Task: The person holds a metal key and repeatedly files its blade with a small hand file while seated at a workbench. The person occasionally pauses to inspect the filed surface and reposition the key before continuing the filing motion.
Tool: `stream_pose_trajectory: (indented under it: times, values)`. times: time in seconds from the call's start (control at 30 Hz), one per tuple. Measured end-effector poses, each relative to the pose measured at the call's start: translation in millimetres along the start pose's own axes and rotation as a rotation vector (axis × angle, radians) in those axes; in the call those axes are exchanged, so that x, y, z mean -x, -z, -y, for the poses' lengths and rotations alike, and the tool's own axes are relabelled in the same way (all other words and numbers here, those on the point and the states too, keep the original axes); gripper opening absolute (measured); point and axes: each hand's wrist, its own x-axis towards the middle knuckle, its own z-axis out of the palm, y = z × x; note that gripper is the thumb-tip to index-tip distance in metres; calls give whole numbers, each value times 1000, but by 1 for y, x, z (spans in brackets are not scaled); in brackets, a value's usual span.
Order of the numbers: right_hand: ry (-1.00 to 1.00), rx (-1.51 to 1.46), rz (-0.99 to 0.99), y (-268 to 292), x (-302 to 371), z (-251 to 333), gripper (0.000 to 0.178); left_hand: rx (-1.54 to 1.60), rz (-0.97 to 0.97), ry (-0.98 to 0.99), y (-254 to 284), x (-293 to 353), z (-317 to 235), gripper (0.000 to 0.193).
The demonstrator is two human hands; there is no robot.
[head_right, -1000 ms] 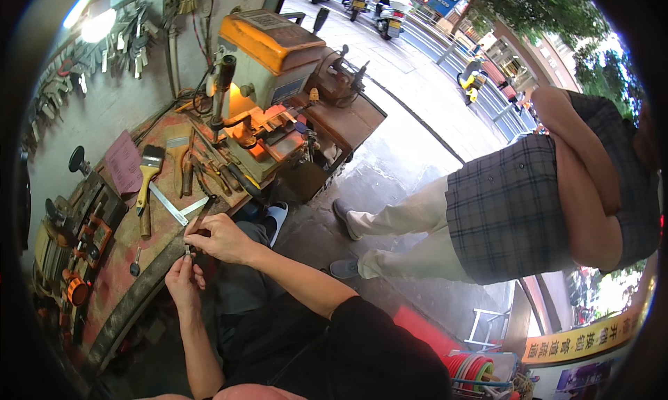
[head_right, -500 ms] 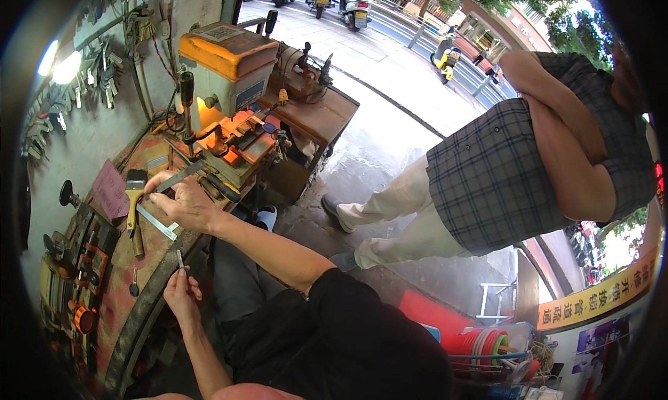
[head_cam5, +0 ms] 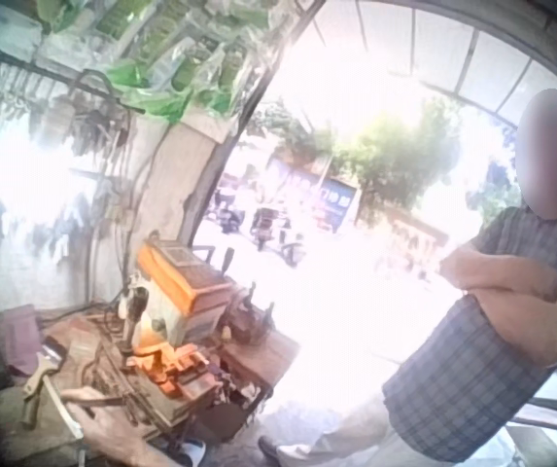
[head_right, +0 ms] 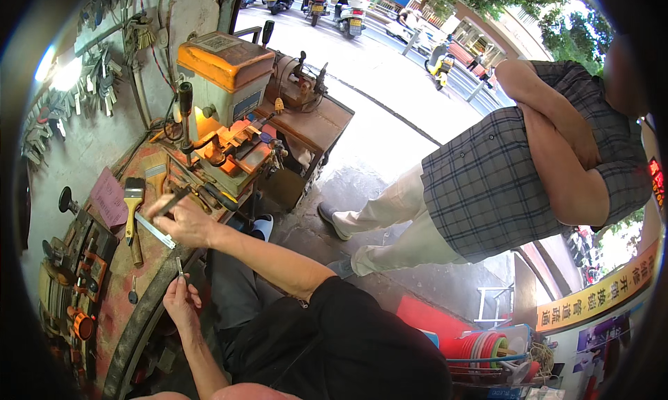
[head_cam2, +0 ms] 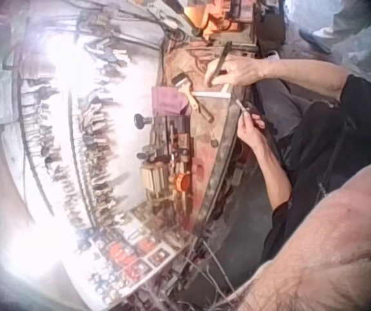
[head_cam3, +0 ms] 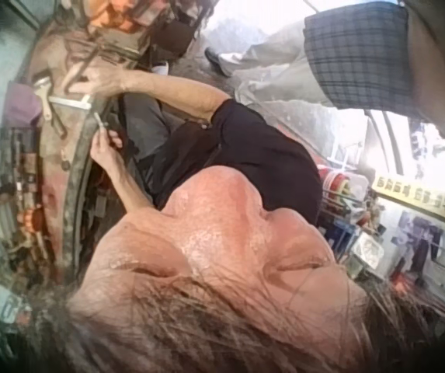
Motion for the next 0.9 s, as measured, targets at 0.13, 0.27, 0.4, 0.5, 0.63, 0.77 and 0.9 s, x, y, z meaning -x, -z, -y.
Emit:
stream_pose_trajectory:
  times: [0.13,0.27,0.4,0.5,0.63,0.77,0.9]
  values:
    - [-134,-50,-2,-6,16,0,20,-3,4,14,0,1,0,21]
    - [-19,-20,-108,15,0,35,18,-7,28,-8,1,-1,1,21]
    - [455,-208,-458,53,-39,83,16,7,26,-5,2,-2,4,22]
    - [506,-79,-428,62,-47,99,16,-3,32,17,4,-1,9,22]
    - [388,-136,-69,23,-5,82,17,26,50,15,11,-2,15,23]
    - [75,-122,31,-3,31,33,11,25,77,-15,16,-6,21,24]
    - [151,-85,47,-15,57,4,12,18,72,2,18,-4,23,24]
